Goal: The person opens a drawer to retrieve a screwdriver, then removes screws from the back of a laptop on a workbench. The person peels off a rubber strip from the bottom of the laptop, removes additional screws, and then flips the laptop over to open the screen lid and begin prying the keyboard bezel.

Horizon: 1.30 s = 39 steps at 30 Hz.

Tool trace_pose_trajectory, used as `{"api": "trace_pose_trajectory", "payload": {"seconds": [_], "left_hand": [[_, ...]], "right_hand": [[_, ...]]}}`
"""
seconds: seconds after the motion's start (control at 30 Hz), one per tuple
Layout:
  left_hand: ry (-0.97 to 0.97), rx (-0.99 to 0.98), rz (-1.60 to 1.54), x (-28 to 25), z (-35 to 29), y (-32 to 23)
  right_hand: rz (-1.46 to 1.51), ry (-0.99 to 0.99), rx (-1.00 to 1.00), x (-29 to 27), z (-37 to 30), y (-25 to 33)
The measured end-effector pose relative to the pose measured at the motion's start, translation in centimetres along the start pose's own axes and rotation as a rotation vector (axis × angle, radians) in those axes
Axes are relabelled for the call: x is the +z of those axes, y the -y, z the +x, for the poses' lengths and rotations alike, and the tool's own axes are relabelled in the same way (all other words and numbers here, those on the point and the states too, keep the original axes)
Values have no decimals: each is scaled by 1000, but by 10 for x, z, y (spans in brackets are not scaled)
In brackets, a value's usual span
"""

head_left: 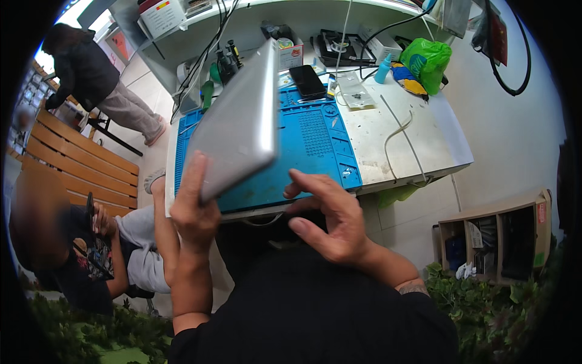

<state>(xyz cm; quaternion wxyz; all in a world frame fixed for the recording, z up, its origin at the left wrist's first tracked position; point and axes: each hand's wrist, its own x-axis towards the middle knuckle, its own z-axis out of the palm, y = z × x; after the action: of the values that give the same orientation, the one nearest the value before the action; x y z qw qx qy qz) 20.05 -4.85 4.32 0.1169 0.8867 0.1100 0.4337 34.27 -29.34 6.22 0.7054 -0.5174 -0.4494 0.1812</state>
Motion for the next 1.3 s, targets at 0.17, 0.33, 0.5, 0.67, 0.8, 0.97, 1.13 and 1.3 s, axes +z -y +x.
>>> {"api": "trace_pose_trajectory", "payload": {"seconds": [0.17,0.33,0.5,0.67,0.8,0.97,1.13,1.3], "left_hand": [[-301,-340,-266,-37,-1,18],[-599,-487,-876,-46,2,5],[-551,-909,-1266,-17,-17,-9],[-468,-1192,-1461,19,-57,-23],[-359,-1336,-1403,35,-80,-31],[-332,-1275,-1478,43,-74,-48],[-325,-1337,-1516,50,-76,-56],[-274,-1352,-1514,50,-77,-65]], "right_hand": [[-400,170,-18,11,-14,-39],[-629,195,-208,25,-9,-38],[-771,148,-261,37,-5,-37],[-756,254,-107,12,-15,-41],[-725,353,-93,-28,-9,-58],[-698,454,-39,-62,11,-64],[-901,527,-3,-75,27,-49],[-1019,624,-120,-53,38,-38]]}}
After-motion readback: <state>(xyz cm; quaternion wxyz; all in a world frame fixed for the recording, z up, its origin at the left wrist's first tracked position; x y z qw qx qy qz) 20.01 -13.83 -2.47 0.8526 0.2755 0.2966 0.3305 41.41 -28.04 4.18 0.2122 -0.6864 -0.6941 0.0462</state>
